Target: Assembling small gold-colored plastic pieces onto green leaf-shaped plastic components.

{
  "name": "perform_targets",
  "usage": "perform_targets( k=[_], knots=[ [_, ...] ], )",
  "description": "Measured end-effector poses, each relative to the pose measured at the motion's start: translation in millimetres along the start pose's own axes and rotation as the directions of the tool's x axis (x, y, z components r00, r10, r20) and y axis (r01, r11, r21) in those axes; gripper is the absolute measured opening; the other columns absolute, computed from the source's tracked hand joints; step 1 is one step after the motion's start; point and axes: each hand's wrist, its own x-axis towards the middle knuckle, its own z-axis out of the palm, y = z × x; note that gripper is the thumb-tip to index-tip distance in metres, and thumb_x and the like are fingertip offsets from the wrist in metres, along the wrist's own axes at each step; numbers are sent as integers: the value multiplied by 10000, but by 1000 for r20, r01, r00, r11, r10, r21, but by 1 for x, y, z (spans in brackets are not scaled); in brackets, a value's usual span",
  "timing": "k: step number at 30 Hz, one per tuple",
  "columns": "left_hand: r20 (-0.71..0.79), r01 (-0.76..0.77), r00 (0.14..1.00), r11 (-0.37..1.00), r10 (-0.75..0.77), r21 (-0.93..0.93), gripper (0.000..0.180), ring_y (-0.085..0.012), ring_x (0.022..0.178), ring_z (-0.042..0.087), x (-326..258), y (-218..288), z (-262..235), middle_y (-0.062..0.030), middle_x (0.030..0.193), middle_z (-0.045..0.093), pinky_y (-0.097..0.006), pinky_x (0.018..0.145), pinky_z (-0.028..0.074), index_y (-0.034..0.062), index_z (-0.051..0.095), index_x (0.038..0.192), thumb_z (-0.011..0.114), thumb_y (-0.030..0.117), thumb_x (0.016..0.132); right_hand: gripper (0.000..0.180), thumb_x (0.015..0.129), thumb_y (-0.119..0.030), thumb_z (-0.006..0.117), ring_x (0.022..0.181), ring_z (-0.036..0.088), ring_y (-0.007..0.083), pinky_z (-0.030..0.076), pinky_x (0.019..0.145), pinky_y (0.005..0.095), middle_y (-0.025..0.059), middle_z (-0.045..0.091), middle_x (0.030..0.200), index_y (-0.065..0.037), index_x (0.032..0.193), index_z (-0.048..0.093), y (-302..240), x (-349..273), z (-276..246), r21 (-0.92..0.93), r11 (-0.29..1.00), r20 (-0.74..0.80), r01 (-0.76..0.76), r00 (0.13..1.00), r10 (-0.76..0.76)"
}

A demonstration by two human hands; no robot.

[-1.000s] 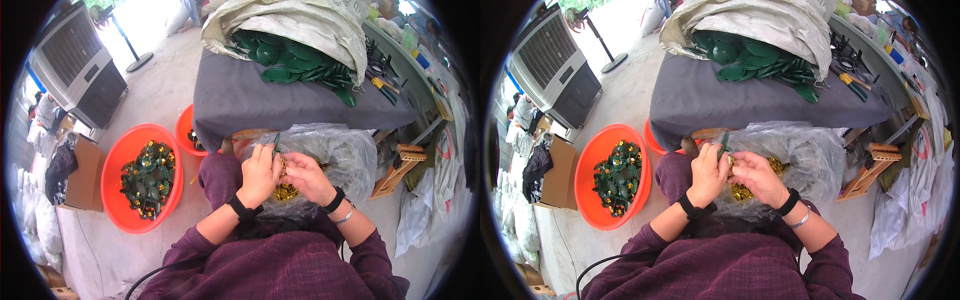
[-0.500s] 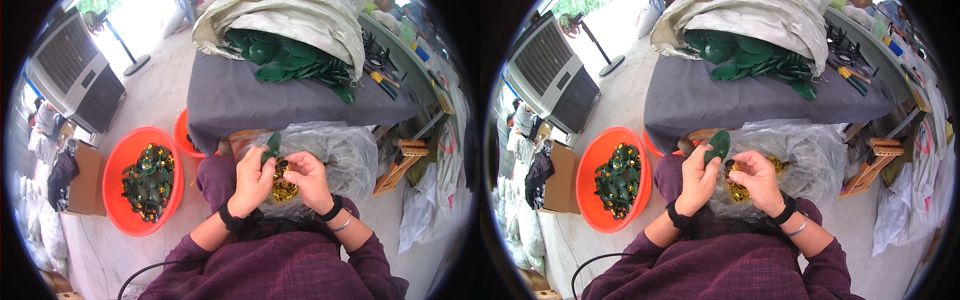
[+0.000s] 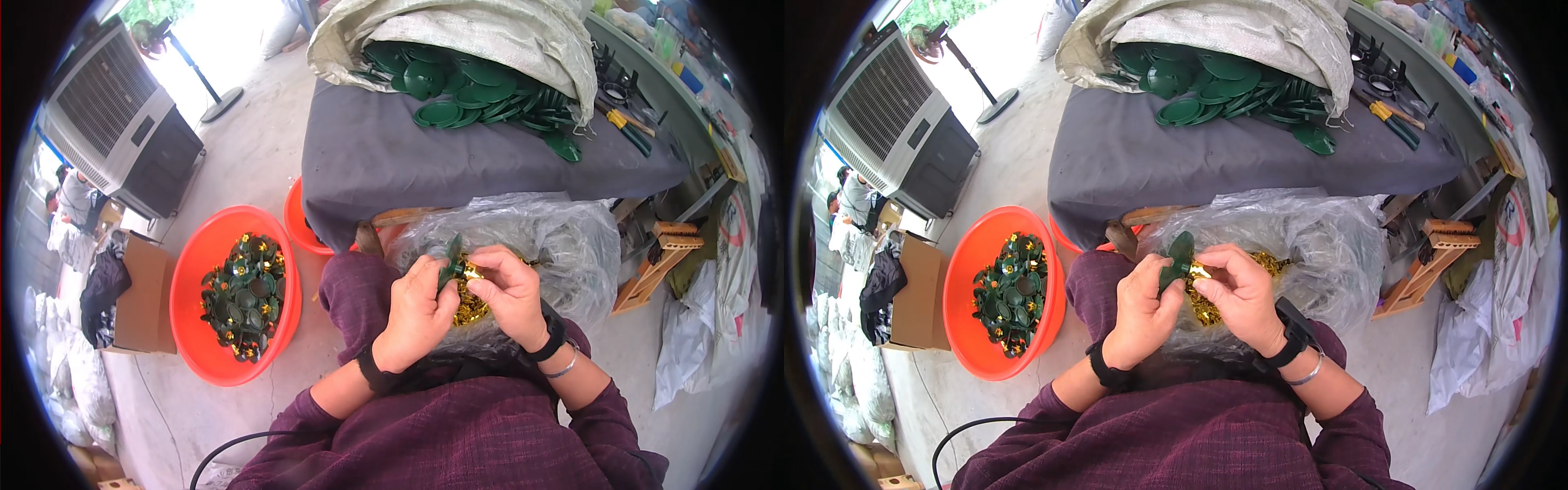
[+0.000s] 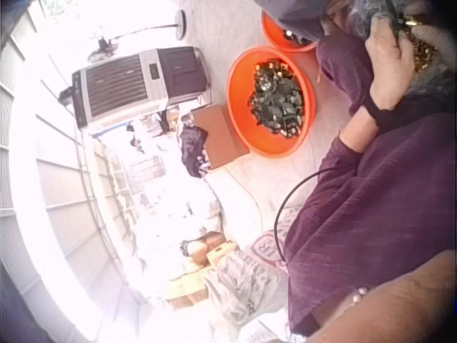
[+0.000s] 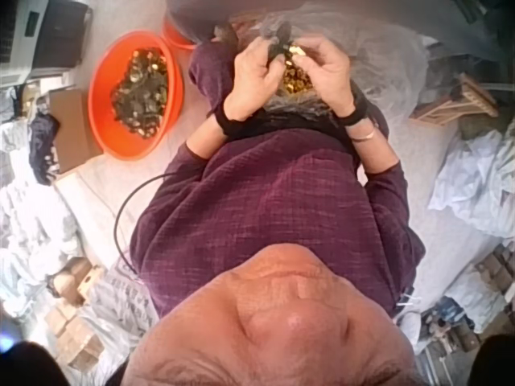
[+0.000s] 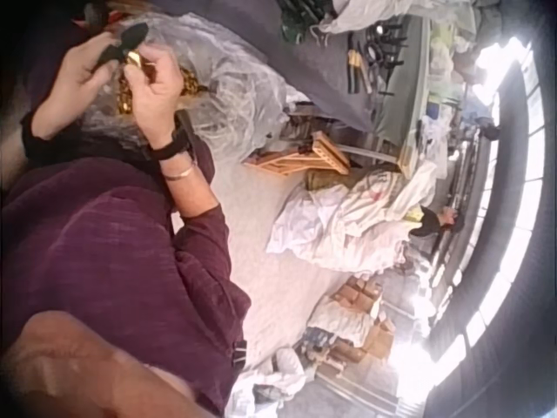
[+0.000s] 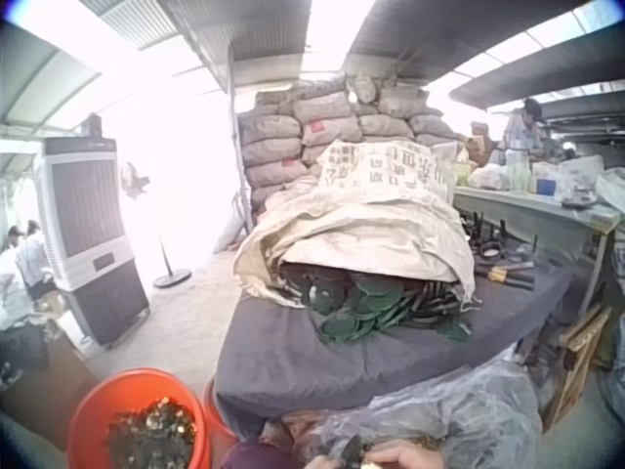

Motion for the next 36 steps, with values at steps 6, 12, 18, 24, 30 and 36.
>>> perform_targets(
  k=[6,12,18,24,30,36],
  knots=[
    [69,-97,993,995,99,-21,204,-354,641,581,3,-7,-2,-165,784,556,-382,551,450,-33,533,934,586,-46,738,149,858,-10,633,834,595,123,504,710,244,63,601,970,30,999,608,-4,5,-8,-189,981,60,46,998,-36],
    [161,-190,973,971,167,143,249,-335,570,566,0,-6,-3,-145,769,530,-392,476,437,-23,538,953,597,-46,711,132,884,-58,626,781,623,137,546,670,270,64,634,901,22,987,609,3,7,-13,429,754,172,-497,865,472],
    [186,-164,974,969,129,187,241,-331,599,572,-3,-14,-24,-140,771,533,-387,505,451,-10,548,955,605,-31,721,198,893,-115,628,819,628,138,553,719,294,65,644,936,31,1025,604,6,16,-3,501,601,371,-622,782,500],
    [-358,254,924,914,-132,318,177,-331,697,628,-6,-56,-134,-159,789,614,-378,624,491,6,591,954,617,49,785,371,800,-179,701,897,653,198,520,810,323,135,672,980,33,1091,615,54,23,-68,-534,728,357,-430,666,655],
    [-478,465,878,254,-13,848,423,-377,1035,567,-1,-73,-212,-232,1157,561,-445,860,481,-31,572,1171,642,110,779,521,744,-226,692,1021,605,371,481,883,427,212,635,1092,-41,1218,581,113,19,-82,-884,400,467,242,448,762],
    [11,-25,1000,836,23,548,363,-359,1023,575,99,-15,-108,-177,1090,605,-427,844,489,16,600,1108,636,108,758,414,832,-218,565,1013,616,364,491,865,439,203,639,1091,-74,1220,590,152,5,-70,-797,400,526,452,195,828]
  ],
)
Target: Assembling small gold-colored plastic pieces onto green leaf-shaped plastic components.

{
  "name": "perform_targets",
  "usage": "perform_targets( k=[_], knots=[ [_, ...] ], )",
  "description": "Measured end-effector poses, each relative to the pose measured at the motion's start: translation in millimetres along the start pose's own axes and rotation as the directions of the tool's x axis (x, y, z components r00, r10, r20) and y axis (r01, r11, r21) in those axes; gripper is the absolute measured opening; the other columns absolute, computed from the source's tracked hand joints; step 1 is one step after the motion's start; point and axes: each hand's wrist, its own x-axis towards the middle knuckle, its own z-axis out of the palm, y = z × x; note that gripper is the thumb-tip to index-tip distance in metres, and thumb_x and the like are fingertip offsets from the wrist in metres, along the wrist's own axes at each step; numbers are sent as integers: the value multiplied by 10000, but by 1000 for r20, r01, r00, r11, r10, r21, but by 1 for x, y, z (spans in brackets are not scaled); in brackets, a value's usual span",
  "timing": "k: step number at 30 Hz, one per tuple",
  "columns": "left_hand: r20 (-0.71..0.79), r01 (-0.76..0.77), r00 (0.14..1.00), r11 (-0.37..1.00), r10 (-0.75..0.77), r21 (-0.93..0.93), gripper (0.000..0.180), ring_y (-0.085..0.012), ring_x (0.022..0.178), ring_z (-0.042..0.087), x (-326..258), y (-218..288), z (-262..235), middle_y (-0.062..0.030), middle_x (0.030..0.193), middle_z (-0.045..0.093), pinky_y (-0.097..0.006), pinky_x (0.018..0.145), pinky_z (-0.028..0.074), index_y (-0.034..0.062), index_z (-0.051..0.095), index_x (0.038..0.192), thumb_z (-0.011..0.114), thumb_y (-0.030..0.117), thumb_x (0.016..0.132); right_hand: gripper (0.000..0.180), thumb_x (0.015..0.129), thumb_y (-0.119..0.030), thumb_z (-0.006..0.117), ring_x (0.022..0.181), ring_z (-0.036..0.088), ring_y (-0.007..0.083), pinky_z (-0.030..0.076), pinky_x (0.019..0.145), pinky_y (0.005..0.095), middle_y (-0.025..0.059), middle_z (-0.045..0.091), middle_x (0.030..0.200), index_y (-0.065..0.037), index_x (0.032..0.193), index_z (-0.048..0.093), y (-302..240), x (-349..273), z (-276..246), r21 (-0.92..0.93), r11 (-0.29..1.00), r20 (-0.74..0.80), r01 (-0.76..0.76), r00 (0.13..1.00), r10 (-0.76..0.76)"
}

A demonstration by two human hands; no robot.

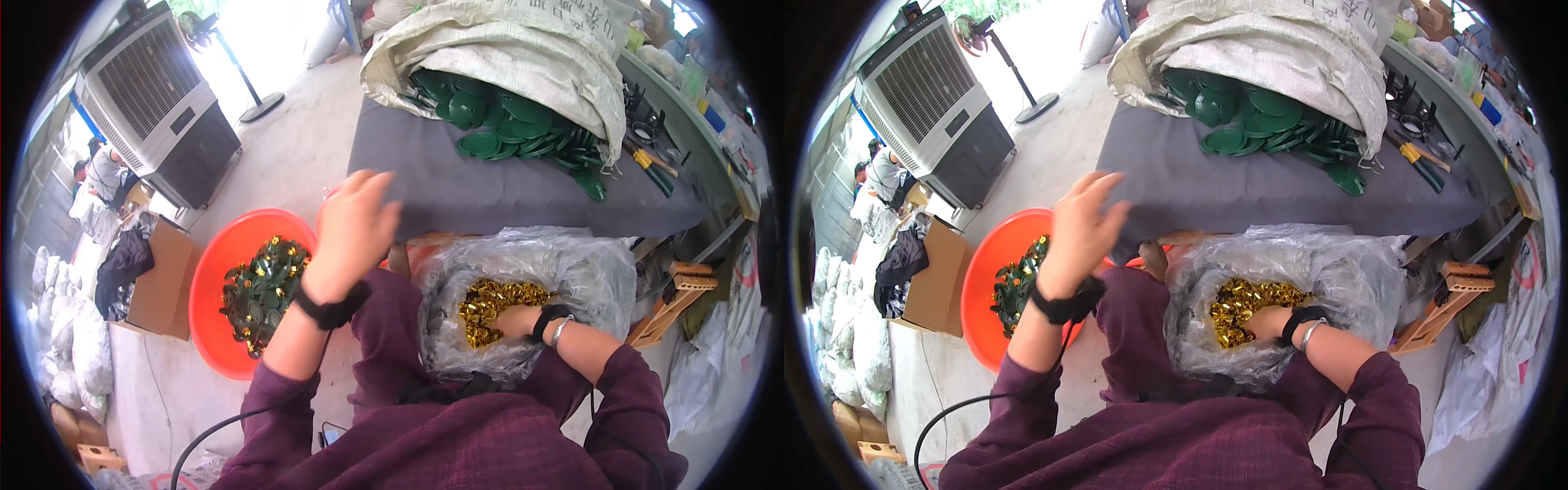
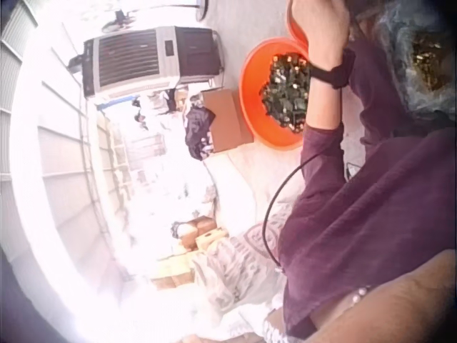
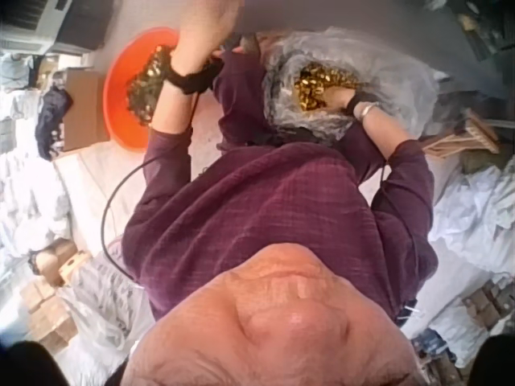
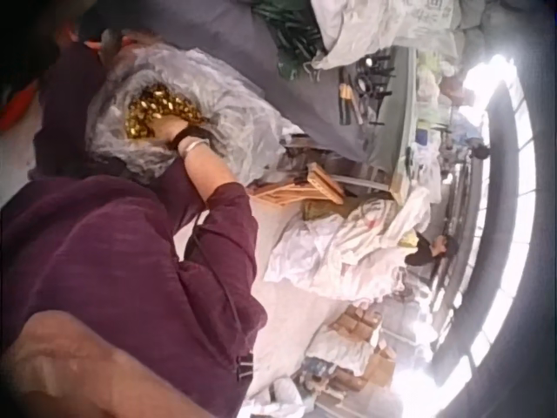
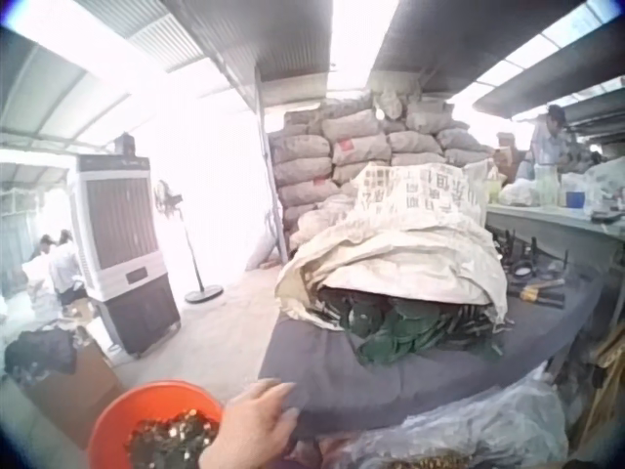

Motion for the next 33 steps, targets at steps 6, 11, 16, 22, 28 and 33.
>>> perform_targets(
  k=[6,11,16,22,28,33],
  knots=[
    [184,-263,953,957,239,121,463,-349,1099,548,86,22,81,-179,1152,603,-440,904,466,38,546,1221,596,117,768,393,854,-155,523,1056,604,349,482,885,427,166,632,1153,-102,1239,585,-12,-19,-16,21,996,91,-87,992,85],
    [437,-235,894,936,103,262,316,-347,1005,597,119,22,110,-188,1001,653,-436,859,488,24,634,1047,583,127,752,396,834,-132,566,1119,569,345,459,928,413,168,612,1195,-89,1227,590,-8,-16,-4,226,974,77,28,996,-47],
    [341,-258,928,916,147,308,109,-356,759,646,109,9,113,-183,748,653,-452,720,511,41,668,748,573,93,731,339,821,-138,625,971,619,355,490,834,403,150,666,1055,-56,1149,618,8,-22,-12,307,946,-145,101,988,-58],
    [-64,-48,996,991,57,128,160,-410,746,630,85,-5,82,-223,727,640,-483,699,502,-8,604,721,535,118,789,282,813,-20,648,862,657,178,535,724,313,67,664,896,-14,1093,618,-9,-61,-49,850,406,-423,336,894,145],
    [170,340,936,673,-307,-657,107,-89,488,573,7,31,55,-26,680,624,-205,435,429,-14,628,878,546,21,820,314,833,25,629,803,669,185,575,731,318,83,640,986,18,1141,571,-39,-91,-67,787,-120,-573,605,789,221],
    [416,518,846,324,-334,-792,142,-49,508,522,-51,56,62,-8,748,626,-201,462,422,-7,650,936,552,2,832,285,805,-34,694,783,595,98,494,672,231,36,582,930,-9,1075,605,-67,-93,-71,702,293,-712,649,628,314]
  ],
)
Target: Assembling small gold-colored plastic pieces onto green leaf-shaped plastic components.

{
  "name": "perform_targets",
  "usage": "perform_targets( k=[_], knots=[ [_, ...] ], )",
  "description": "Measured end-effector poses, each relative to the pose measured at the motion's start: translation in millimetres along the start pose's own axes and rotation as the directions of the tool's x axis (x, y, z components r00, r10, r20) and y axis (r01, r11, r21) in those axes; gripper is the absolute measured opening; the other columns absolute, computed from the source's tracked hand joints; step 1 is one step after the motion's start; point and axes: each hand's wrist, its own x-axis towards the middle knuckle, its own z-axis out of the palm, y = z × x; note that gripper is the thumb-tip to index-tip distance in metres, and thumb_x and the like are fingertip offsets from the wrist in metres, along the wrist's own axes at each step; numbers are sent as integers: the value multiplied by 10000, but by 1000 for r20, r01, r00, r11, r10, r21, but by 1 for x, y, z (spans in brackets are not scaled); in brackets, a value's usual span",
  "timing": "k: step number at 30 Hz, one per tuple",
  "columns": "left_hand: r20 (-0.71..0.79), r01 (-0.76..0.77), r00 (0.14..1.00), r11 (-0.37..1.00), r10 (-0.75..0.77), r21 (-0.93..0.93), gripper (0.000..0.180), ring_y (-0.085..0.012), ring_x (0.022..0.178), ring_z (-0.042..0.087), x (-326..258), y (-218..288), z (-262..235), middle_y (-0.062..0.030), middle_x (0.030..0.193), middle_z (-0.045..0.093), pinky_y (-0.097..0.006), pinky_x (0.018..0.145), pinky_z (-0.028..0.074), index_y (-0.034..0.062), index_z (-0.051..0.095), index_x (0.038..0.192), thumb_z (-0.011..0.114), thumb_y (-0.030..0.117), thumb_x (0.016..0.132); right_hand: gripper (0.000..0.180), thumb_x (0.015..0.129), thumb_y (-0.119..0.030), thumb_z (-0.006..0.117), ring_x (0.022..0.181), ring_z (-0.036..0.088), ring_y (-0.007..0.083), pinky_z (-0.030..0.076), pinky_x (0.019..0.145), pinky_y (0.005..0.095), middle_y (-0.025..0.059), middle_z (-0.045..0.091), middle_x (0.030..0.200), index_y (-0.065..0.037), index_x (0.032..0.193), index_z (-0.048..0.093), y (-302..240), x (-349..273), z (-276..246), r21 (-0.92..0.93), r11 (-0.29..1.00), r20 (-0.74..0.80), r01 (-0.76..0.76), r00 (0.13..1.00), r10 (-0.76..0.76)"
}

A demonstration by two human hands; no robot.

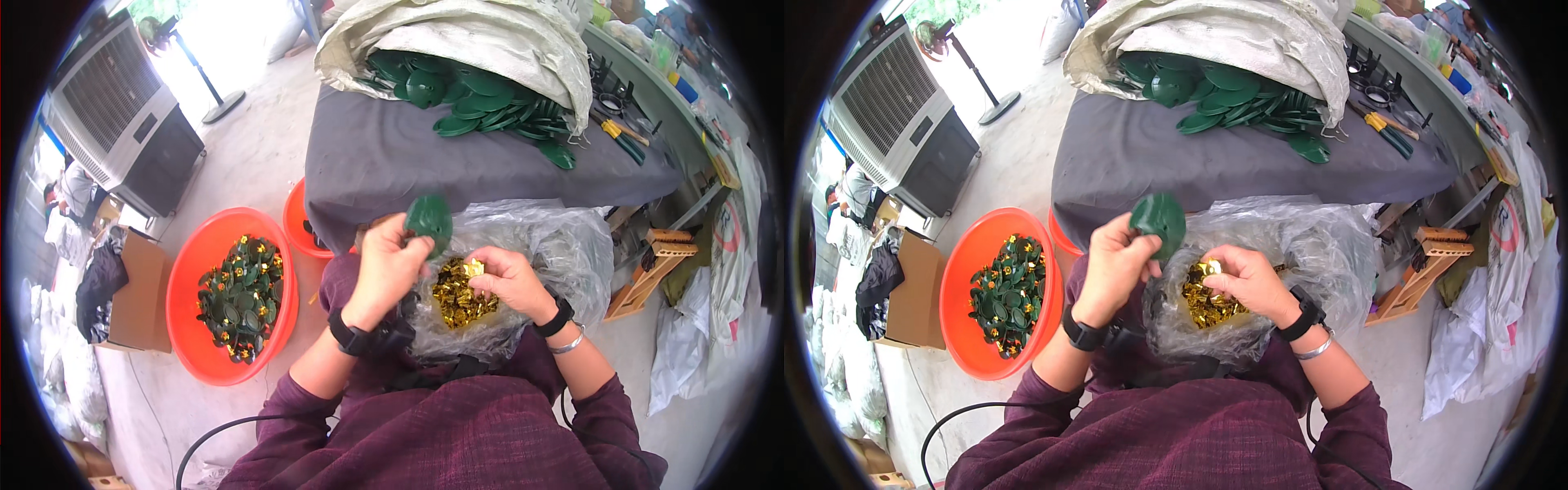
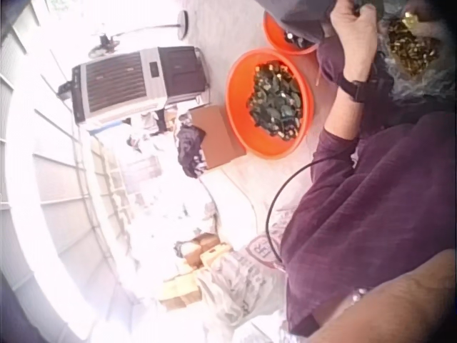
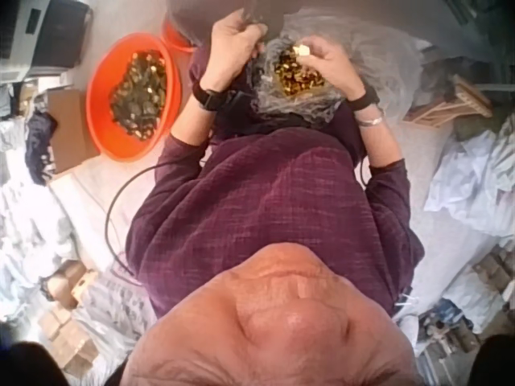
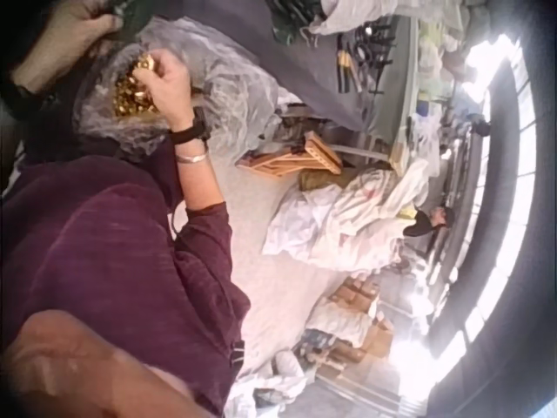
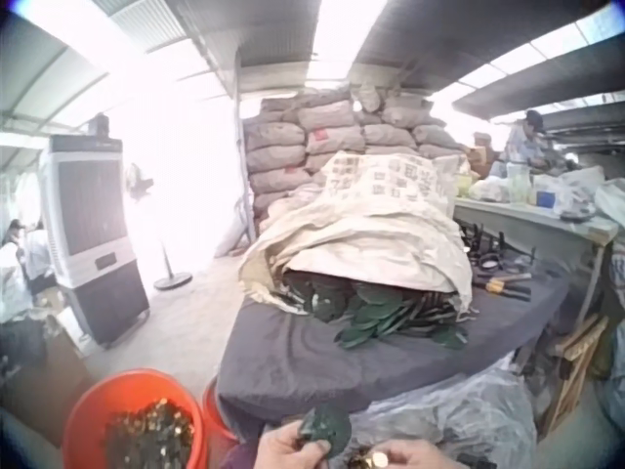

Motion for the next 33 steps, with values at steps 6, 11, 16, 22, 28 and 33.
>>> perform_targets(
  k=[6,11,16,22,28,33],
  knots=[
    [31,55,998,998,-54,-34,168,-49,515,516,-15,-27,5,-7,725,621,-213,464,421,-2,655,967,545,10,841,232,830,-14,670,794,575,88,486,715,231,2,546,921,-16,1052,601,-25,-3,20,18,969,-237,246,943,-235],
    [78,-1,997,999,-3,48,171,-38,537,519,-25,-23,15,-8,740,632,-219,482,434,1,652,967,530,10,848,286,871,20,600,876,626,144,545,806,306,68,600,1007,-2,1147,529,-26,-5,33,418,889,-203,186,973,-108],
    [70,-136,989,982,128,131,165,-42,619,555,-34,-22,20,-10,764,655,-212,549,455,-6,648,968,538,-4,846,303,901,1,569,857,633,143,546,790,298,80,618,1008,4,1194,492,-26,-9,40,306,930,-186,201,971,-149],
    [84,-237,971,923,222,303,158,-70,720,609,-33,-29,18,-52,751,671,-257,644,493,-23,637,933,533,-27,814,278,929,-33,536,773,622,114,518,723,258,62,622,924,15,1195,474,-21,-11,39,-16,955,-185,295,938,-293],
    [85,-217,976,922,200,320,133,-85,707,622,-32,-30,19,-75,751,673,-264,630,493,-20,628,903,536,-29,806,258,919,-41,539,743,622,116,510,685,259,72,612,874,8,1162,467,-23,-12,42,-78,955,-152,288,943,-296],
    [160,-443,883,671,441,594,79,-343,594,592,-34,-23,23,-182,698,574,-380,533,463,-27,536,789,567,-25,715,291,857,-28,582,705,621,332,490,639,360,177,612,871,11,1122,469,-23,-10,39,-709,608,-52,358,833,-551]
  ],
)
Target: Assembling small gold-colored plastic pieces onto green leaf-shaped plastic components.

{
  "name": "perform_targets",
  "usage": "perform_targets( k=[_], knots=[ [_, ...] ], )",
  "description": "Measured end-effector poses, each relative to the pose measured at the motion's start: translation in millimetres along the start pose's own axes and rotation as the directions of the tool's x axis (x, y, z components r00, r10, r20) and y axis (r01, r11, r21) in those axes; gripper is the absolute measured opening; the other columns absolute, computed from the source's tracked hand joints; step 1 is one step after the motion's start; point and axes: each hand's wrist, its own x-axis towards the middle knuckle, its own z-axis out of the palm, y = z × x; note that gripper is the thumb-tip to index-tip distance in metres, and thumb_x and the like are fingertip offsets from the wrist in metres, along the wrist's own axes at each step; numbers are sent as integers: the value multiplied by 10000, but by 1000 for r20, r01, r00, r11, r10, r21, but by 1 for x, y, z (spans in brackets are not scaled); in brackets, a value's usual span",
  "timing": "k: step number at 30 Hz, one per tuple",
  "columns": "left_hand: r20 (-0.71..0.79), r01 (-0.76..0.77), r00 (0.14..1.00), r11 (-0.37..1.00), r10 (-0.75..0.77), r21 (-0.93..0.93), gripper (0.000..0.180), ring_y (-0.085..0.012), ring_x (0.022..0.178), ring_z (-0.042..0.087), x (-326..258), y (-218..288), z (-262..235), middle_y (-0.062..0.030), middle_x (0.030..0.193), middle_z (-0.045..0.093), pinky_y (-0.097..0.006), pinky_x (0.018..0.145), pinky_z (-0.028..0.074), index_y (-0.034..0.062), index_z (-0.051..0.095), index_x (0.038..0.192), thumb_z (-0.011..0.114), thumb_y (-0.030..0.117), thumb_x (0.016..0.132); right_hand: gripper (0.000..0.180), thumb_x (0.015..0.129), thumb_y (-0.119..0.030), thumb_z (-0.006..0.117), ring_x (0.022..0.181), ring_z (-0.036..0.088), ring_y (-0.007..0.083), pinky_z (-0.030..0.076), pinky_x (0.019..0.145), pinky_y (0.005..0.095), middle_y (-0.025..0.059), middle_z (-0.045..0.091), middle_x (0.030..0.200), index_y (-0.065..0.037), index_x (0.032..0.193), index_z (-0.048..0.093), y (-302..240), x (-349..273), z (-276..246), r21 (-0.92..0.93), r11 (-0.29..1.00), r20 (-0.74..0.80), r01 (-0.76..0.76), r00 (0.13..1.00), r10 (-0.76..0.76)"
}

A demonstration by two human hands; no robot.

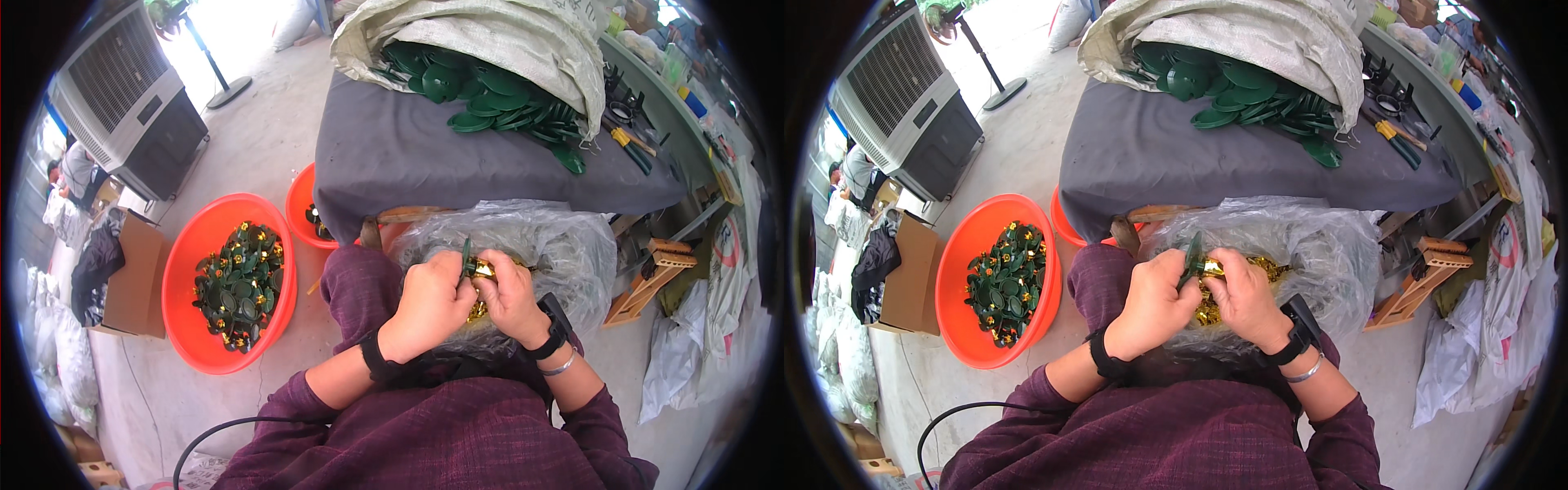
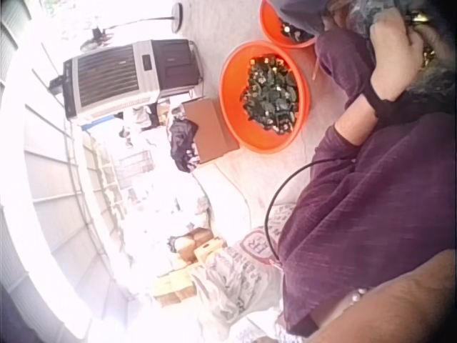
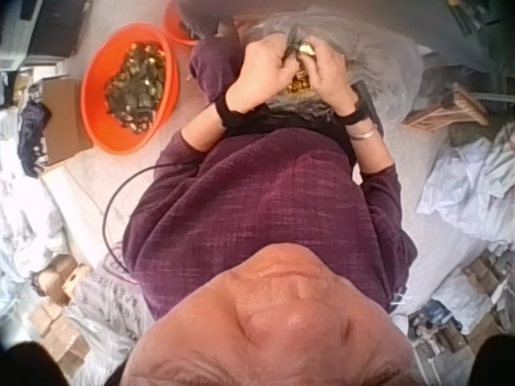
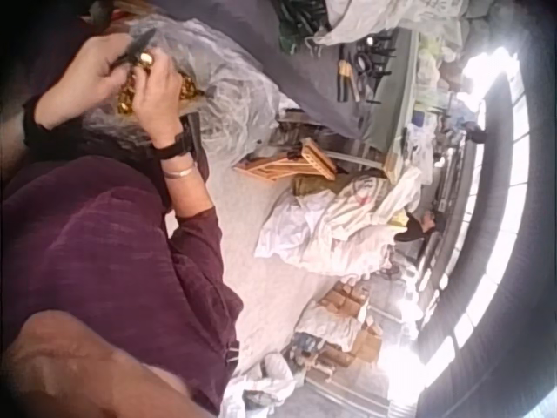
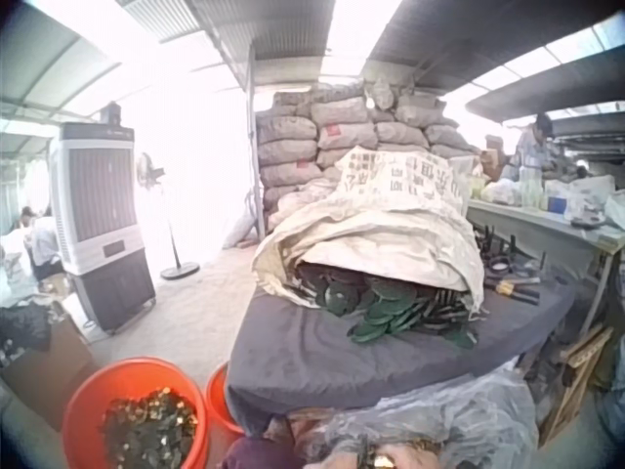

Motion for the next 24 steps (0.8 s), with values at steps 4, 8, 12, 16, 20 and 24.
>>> perform_targets(
  k=[4,8,12,16,20,24],
  knots=[
    [33,-100,995,993,98,66,127,-406,585,539,0,-3,2,-192,687,523,-442,505,430,-22,495,777,570,-26,675,264,844,-33,587,697,569,421,470,625,411,201,593,834,10,1085,487,3,1,2,-54,999,31,9,1000,-7],
    [67,-203,978,976,198,74,158,-370,565,544,1,-8,-1,-164,697,512,-450,495,431,-17,515,814,572,-30,667,171,913,-140,567,593,589,243,427,502,323,102,584,751,-8,1014,525,5,1,0,436,809,219,-394,918,330],
    [152,-301,949,939,277,166,172,-339,577,553,2,-6,-11,-141,708,507,-429,496,443,-5,518,831,577,-26,671,286,964,-291,533,582,569,72,393,444,221,28,586,773,-11,1018,551,15,1,5,711,118,600,-693,686,412],
    [176,-258,958,947,226,189,188,-358,585,542,-10,-25,-37,-148,689,499,-434,505,430,-5,550,876,584,-17,691,326,964,-316,523,592,592,111,449,477,238,52,606,812,0,1034,567,14,10,3,567,211,722,-796,604,337],
    [-273,105,961,964,-35,244,110,-82,602,496,-2,-59,-118,-67,630,524,-257,550,412,-28,605,853,567,-49,753,355,927,-327,561,714,657,216,528,627,321,98,645,858,15,1015,603,81,-6,-12,320,546,723,-774,572,388],
    [-362,341,930,526,-67,779,291,-313,785,629,-10,-96,-226,-180,887,639,-412,724,497,-26,614,1039,599,52,759,393,824,-317,633,870,641,344,507,788,399,186,657,930,-2,1060,618,146,-40,-7,-328,915,778,-235,482,403]
  ],
)
